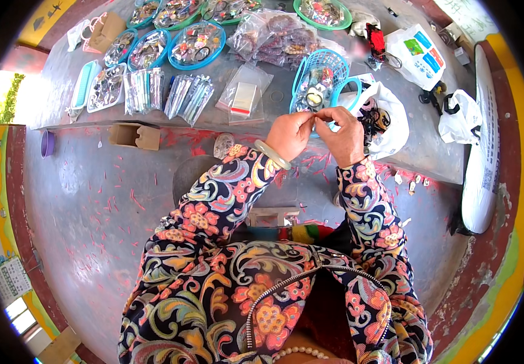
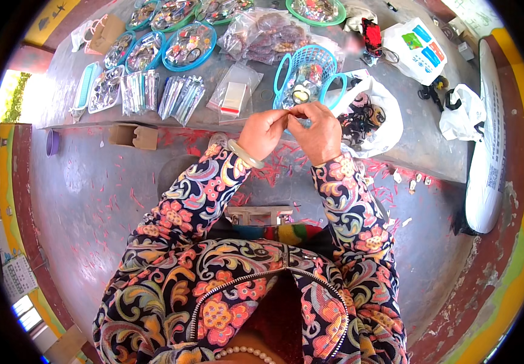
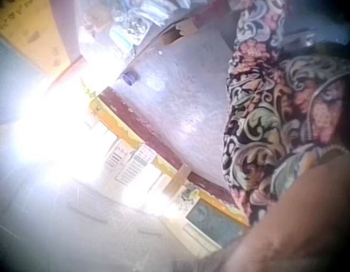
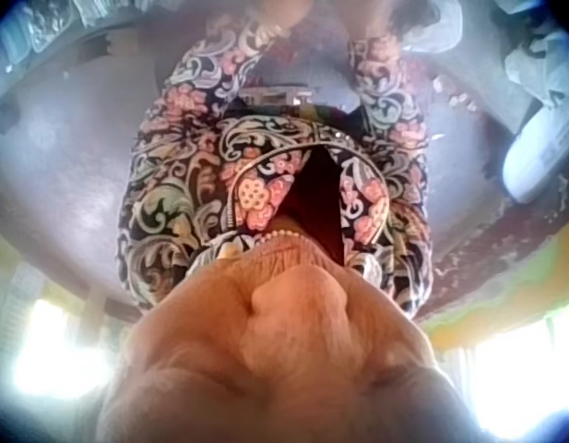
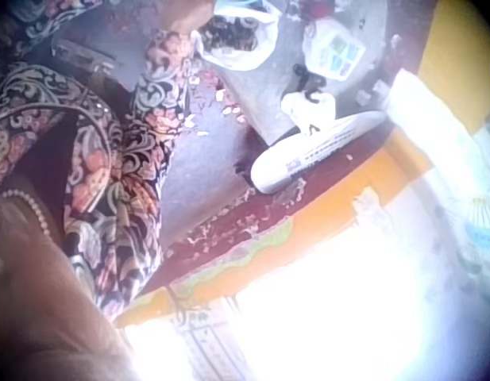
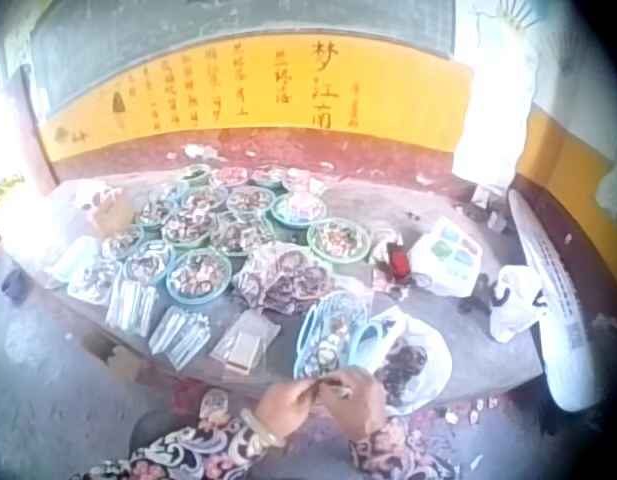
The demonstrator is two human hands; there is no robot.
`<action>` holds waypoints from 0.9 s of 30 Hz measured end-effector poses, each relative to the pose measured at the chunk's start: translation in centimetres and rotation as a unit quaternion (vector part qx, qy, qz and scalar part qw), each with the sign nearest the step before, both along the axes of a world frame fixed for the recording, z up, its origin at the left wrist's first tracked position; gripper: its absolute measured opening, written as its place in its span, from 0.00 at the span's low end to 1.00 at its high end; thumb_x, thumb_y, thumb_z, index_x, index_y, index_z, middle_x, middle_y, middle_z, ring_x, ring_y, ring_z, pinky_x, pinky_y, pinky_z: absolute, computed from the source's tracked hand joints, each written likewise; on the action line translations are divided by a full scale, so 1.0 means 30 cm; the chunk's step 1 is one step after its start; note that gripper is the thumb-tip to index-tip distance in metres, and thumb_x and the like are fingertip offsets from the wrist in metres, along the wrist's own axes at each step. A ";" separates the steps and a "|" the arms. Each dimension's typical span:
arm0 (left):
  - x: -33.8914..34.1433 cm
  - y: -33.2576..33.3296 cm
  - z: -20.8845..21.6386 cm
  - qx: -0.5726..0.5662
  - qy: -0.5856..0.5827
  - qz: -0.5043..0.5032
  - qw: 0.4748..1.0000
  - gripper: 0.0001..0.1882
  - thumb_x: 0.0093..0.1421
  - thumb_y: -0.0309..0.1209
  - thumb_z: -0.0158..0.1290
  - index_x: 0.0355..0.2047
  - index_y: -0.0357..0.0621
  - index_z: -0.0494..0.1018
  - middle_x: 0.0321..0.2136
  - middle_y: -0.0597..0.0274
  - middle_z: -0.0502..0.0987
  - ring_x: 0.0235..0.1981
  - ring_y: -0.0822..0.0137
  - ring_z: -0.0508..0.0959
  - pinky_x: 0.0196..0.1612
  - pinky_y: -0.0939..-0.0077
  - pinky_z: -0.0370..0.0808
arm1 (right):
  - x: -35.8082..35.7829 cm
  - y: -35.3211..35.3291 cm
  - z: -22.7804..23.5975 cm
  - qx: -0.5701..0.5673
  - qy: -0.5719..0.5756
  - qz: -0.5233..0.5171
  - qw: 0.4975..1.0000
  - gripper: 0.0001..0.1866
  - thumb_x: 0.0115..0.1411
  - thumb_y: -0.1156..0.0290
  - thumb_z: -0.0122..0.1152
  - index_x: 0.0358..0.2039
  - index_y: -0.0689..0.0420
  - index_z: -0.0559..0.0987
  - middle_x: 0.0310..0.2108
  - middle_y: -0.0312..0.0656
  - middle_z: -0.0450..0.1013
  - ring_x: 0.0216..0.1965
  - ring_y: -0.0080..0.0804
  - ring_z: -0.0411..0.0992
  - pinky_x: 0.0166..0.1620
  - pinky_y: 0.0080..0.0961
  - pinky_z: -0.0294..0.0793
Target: The person assembles keychains by hand, picking up small plastic charms and metal rings from a table. They attach the charms to the rings and place the finished items into a blue basket. The process involves repetitive handling of small components and organizing the output.
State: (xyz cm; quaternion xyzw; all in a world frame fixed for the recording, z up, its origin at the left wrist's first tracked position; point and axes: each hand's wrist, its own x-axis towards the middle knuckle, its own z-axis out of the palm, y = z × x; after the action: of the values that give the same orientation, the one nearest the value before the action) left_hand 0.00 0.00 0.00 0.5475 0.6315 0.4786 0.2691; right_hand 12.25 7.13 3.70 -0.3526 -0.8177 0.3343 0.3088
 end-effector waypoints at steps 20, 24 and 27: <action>-0.036 0.007 -0.030 -0.032 -0.198 0.030 0.979 0.11 0.60 0.27 0.43 0.37 0.31 0.70 0.28 0.61 0.76 0.29 0.76 0.75 0.32 0.84 0.73 | 0.028 0.029 0.003 -0.002 0.062 -0.031 0.998 0.04 0.45 0.77 0.59 0.24 0.59 0.77 0.22 0.40 0.71 0.25 0.30 0.71 0.30 0.22 0.69; -0.017 -0.002 -0.005 0.007 -0.045 0.043 0.998 0.10 0.58 0.26 0.46 0.37 0.33 0.70 0.27 0.54 0.76 0.26 0.70 0.76 0.28 0.78 0.71 | 0.005 -0.002 0.018 0.036 0.043 0.003 0.998 0.04 0.45 0.76 0.59 0.25 0.58 0.77 0.24 0.41 0.72 0.27 0.34 0.71 0.32 0.25 0.69; -0.011 -0.003 0.023 0.060 0.041 0.054 0.996 0.08 0.55 0.24 0.47 0.35 0.34 0.70 0.26 0.48 0.74 0.24 0.57 0.76 0.26 0.71 0.69 | -0.001 -0.005 0.001 0.073 0.015 -0.005 0.997 0.05 0.45 0.73 0.59 0.26 0.56 0.78 0.25 0.41 0.72 0.28 0.38 0.71 0.33 0.28 0.69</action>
State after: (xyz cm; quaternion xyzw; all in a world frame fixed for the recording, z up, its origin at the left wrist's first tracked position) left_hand -0.32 -0.09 0.70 0.5470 0.6408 0.5064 0.1839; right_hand 12.21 7.00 3.73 -0.3279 -0.8335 0.2779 0.3472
